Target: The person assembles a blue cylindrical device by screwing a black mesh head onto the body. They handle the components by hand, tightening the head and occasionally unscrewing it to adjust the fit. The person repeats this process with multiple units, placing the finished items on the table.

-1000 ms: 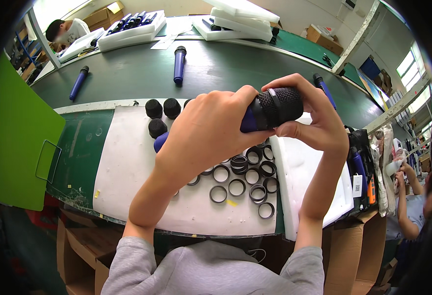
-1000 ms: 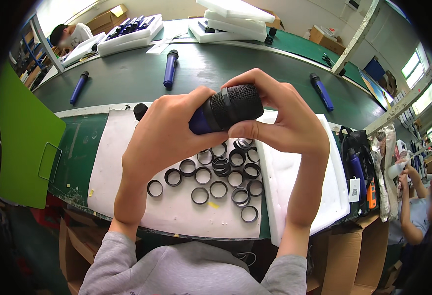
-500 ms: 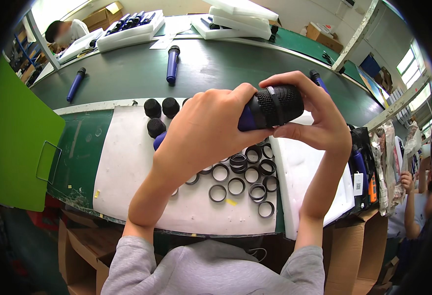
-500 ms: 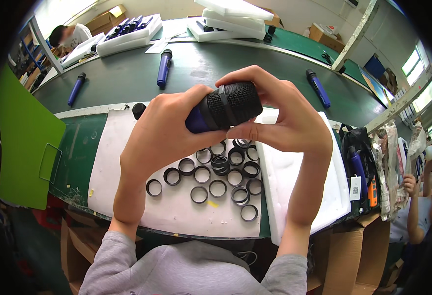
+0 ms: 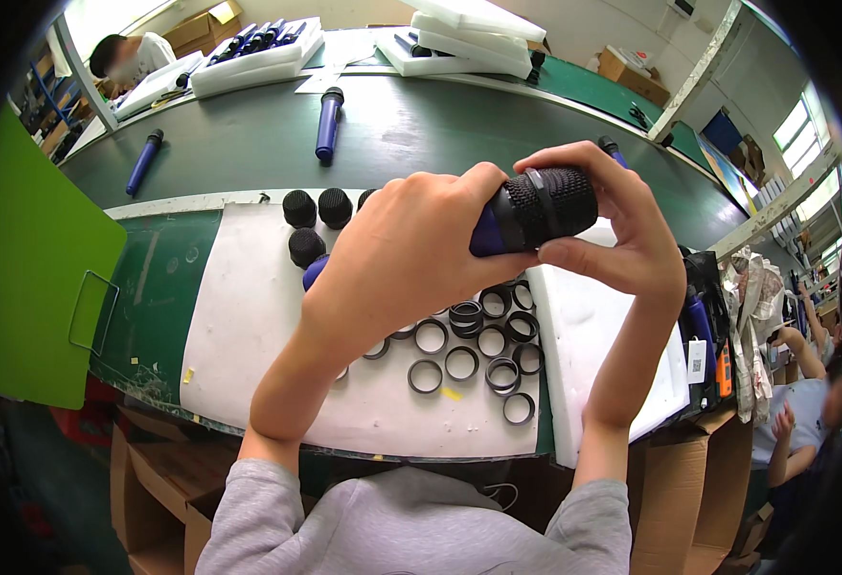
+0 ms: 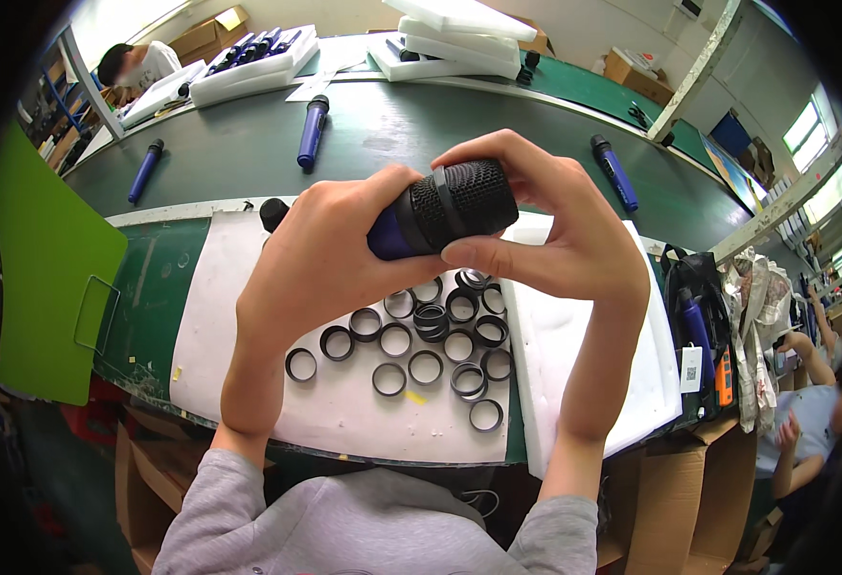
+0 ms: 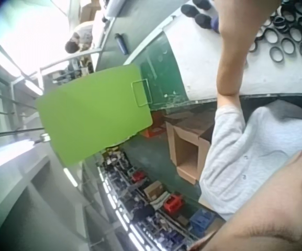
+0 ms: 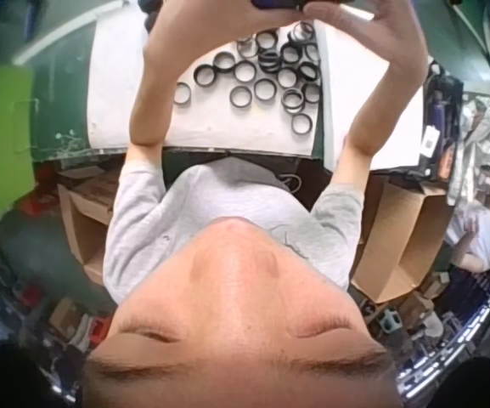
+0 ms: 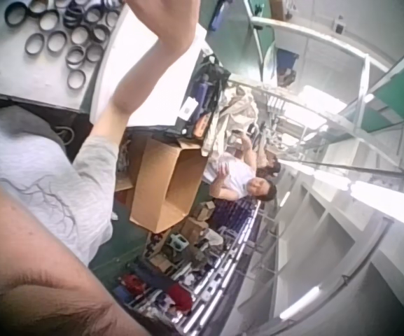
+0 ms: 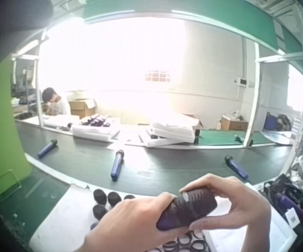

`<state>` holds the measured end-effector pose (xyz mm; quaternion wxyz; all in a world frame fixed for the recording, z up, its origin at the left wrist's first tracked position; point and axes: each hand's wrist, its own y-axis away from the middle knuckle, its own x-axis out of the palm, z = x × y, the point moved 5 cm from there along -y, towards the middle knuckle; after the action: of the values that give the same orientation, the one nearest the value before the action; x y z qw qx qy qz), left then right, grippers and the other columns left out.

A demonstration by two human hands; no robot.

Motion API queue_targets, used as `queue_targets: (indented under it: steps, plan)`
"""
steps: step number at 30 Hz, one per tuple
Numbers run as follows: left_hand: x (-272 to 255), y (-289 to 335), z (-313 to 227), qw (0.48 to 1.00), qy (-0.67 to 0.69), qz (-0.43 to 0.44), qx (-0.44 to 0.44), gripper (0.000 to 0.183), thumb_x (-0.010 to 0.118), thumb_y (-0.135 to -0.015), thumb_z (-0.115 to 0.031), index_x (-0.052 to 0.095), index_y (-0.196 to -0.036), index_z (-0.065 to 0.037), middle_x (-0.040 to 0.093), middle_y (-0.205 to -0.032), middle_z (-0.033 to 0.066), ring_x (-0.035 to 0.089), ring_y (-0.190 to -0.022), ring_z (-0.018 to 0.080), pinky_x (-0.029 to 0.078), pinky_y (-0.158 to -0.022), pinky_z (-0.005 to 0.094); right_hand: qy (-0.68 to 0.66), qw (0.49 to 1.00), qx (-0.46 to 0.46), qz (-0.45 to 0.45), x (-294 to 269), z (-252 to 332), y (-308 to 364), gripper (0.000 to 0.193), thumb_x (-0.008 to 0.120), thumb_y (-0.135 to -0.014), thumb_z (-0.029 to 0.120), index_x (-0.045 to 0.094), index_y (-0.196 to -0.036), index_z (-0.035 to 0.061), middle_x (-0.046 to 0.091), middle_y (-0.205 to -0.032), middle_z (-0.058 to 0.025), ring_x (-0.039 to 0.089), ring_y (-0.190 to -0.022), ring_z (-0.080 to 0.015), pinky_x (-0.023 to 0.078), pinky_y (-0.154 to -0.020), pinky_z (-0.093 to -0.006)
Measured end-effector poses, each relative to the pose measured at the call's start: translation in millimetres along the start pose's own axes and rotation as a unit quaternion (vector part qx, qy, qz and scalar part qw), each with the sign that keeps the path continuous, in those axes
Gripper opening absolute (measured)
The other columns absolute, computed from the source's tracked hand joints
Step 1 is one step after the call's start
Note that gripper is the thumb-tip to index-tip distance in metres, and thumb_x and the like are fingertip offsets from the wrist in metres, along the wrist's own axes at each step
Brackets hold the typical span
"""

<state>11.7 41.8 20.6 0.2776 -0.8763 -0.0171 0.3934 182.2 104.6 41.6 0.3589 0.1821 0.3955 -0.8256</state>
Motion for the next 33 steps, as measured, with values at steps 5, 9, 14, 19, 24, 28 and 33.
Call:
queue_targets:
  steps: [5,9,14,19,24,28,33]
  plan:
    - [1,0,0,0.999,-0.018,0.021,-0.033,0.046,0.089,-0.074,-0.033,0.067,-0.101,-0.003,0.07,-0.077,0.017,0.071,-0.073,0.0363,0.055,-0.067,0.0423,0.01,0.986,0.157,0.047,-1,-9,0,0.055,0.087,-0.084,0.034,0.064,-0.12,-0.0014,0.071,-0.09,-0.0076,0.069,-0.079,-0.0128,0.058,-0.078,-0.0307]
    - [4,-1,2,1.0,-0.016,-0.006,0.001,0.046,0.089,-0.074,-0.032,0.067,-0.102,-0.003,0.07,-0.076,0.0169,0.071,-0.071,0.0364,0.055,-0.066,0.0419,0.001,0.996,0.088,0.027,-1,0,-1,0.059,0.087,-0.085,0.033,0.061,-0.125,-0.0007,0.07,-0.089,-0.0062,0.067,-0.078,-0.0105,0.057,-0.081,-0.0302]
    - [3,-1,1,1.0,0.011,0.012,-0.011,0.045,0.089,-0.074,-0.029,0.068,-0.103,-0.002,0.07,-0.076,0.0164,0.071,-0.07,0.0349,0.055,-0.067,0.0411,-0.053,0.999,0.001,-0.001,2,1,0,0.062,0.09,-0.082,0.026,0.058,-0.128,-0.0003,0.07,-0.089,-0.0051,0.068,-0.078,-0.01,0.057,-0.084,-0.0299]
    - [3,-1,0,1.0,-0.016,0.01,-0.02,0.046,0.089,-0.074,-0.031,0.067,-0.102,-0.002,0.071,-0.077,0.0165,0.072,-0.071,0.0338,0.056,-0.067,0.0403,-0.051,0.995,0.088,0.019,1,-9,1,0.054,0.089,-0.083,0.029,0.063,-0.118,-0.0021,0.07,-0.084,-0.0053,0.069,-0.076,-0.01,0.058,-0.076,-0.0282]
    - [3,0,1,0.999,-0.044,-0.011,-0.017,0.047,0.089,-0.075,-0.033,0.067,-0.103,-0.002,0.071,-0.079,0.0171,0.073,-0.073,0.0347,0.056,-0.067,0.0411,-0.051,0.985,0.164,0.032,1,-19,0,0.055,0.085,-0.087,0.04,0.064,-0.115,-0.0023,0.07,-0.083,-0.0056,0.069,-0.075,-0.0102,0.057,-0.072,-0.0277]
    - [1,0,4,1.0,-0.021,-0.012,-0.009,0.046,0.088,-0.076,-0.032,0.067,-0.103,-0.003,0.071,-0.079,0.0175,0.072,-0.074,0.036,0.056,-0.067,0.0418,-0.032,0.998,0.043,-0.015,8,-3,-4,0.058,0.085,-0.086,0.041,0.063,-0.118,-0.0014,0.07,-0.083,-0.0051,0.069,-0.076,-0.0109,0.057,-0.075,-0.0283]
    - [5,-1,0,1.0,-0.005,-0.006,0.012,0.046,0.088,-0.076,-0.033,0.067,-0.104,-0.003,0.071,-0.079,0.0179,0.072,-0.075,0.0367,0.056,-0.069,0.0426,0.004,1.0,0.001,0.001,4,-1,-3,0.057,0.087,-0.085,0.038,0.062,-0.119,-0.0001,0.072,-0.086,-0.0055,0.069,-0.076,-0.0103,0.056,-0.076,-0.028]
